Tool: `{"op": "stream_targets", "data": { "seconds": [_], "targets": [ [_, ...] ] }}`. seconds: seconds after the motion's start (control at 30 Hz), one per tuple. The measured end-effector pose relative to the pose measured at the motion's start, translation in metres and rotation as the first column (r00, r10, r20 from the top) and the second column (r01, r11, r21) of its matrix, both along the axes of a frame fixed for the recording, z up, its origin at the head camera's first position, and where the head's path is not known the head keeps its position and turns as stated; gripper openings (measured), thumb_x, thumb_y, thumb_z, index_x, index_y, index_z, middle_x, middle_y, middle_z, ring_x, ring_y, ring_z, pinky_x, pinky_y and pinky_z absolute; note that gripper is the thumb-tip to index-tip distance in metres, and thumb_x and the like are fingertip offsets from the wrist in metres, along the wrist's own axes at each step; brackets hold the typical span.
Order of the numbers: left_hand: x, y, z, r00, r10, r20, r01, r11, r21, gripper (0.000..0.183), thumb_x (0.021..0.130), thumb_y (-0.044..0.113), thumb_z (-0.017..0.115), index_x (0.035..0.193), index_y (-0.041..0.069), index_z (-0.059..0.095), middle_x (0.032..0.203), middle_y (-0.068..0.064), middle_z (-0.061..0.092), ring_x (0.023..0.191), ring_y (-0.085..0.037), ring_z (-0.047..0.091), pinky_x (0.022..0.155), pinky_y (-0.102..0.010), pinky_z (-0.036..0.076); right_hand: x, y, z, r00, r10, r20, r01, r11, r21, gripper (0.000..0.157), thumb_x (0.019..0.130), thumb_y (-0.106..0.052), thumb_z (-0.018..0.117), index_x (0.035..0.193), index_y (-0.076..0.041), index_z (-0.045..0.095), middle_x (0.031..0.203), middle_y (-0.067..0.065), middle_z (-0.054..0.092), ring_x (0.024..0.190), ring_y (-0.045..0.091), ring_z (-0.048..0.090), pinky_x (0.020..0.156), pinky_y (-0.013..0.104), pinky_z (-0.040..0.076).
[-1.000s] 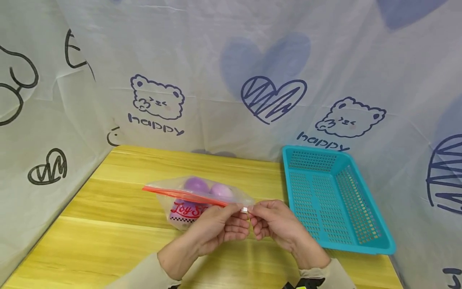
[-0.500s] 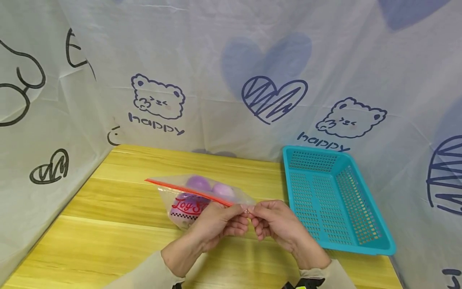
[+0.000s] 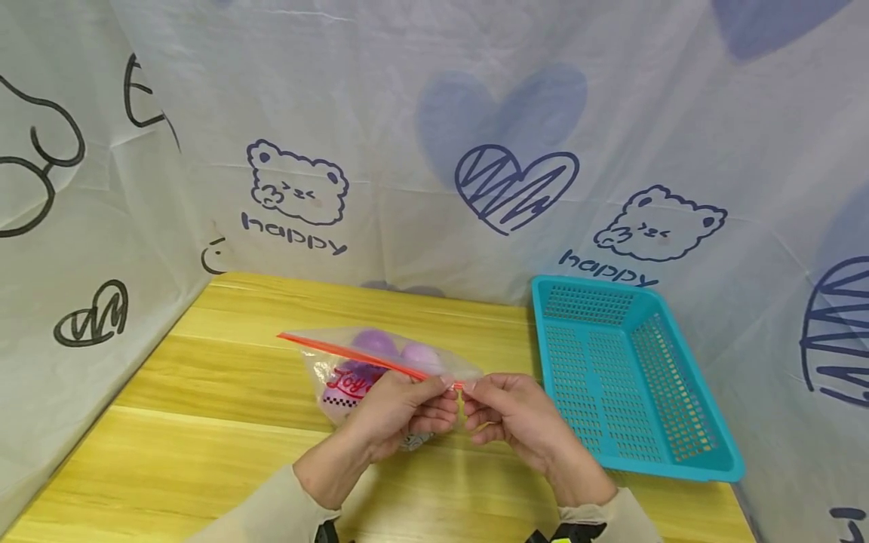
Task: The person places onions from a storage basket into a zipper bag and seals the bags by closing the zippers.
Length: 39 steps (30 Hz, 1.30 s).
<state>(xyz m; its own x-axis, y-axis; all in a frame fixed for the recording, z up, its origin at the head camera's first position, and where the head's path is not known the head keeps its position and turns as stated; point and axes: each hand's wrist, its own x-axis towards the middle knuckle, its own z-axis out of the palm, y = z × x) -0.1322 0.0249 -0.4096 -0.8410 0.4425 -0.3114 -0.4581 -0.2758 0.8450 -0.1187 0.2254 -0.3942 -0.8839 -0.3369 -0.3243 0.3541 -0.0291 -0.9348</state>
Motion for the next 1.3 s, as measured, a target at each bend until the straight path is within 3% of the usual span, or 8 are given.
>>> {"op": "stream_targets", "data": {
  "seconds": [0.37,0.6,0.83,1.3],
  "targets": [
    [-0.007,-0.002,0.002,0.999,-0.050,-0.002,0.050,0.998,-0.047,0.029,0.090,0.021,0.068,0.096,-0.007,0.072,0.077,-0.010,0.073,0.066,-0.014,0.072,0.065,-0.027,0.058,0.000,-0.002,-0.002,1.000,-0.004,0.024,0.006,0.997,-0.078,0.020,0.096,-0.023,0.060,0.099,-0.004,0.066,0.081,0.003,0.072,0.070,0.013,0.071,0.067,0.030,0.058],
    [-0.008,-0.006,0.005,1.000,-0.023,-0.007,0.023,0.999,-0.026,0.030,0.089,0.017,0.068,0.098,-0.012,0.069,0.073,-0.009,0.072,0.065,-0.015,0.071,0.065,-0.028,0.058,-0.002,-0.001,-0.002,1.000,0.013,0.027,-0.010,0.993,-0.115,0.021,0.097,-0.024,0.059,0.093,-0.005,0.066,0.079,0.002,0.072,0.068,0.013,0.071,0.065,0.029,0.058],
    [-0.013,-0.012,0.005,0.999,-0.022,-0.030,0.021,0.999,-0.044,0.025,0.090,0.016,0.065,0.091,-0.009,0.071,0.071,-0.010,0.071,0.063,-0.015,0.071,0.065,-0.029,0.058,-0.002,0.004,0.000,0.999,0.002,0.043,0.002,0.994,-0.107,0.022,0.097,-0.025,0.059,0.091,-0.005,0.066,0.076,0.002,0.072,0.065,0.013,0.071,0.063,0.029,0.058],
    [-0.018,-0.022,0.004,1.000,-0.017,-0.020,0.017,1.000,-0.026,0.037,0.091,0.015,0.063,0.106,-0.019,0.063,0.069,-0.008,0.071,0.061,-0.014,0.070,0.060,-0.027,0.058,-0.007,0.007,-0.002,1.000,0.016,0.024,-0.013,0.994,-0.111,0.023,0.098,-0.025,0.056,0.089,-0.006,0.066,0.075,0.002,0.070,0.063,0.012,0.070,0.061,0.027,0.057]
  ]
}}
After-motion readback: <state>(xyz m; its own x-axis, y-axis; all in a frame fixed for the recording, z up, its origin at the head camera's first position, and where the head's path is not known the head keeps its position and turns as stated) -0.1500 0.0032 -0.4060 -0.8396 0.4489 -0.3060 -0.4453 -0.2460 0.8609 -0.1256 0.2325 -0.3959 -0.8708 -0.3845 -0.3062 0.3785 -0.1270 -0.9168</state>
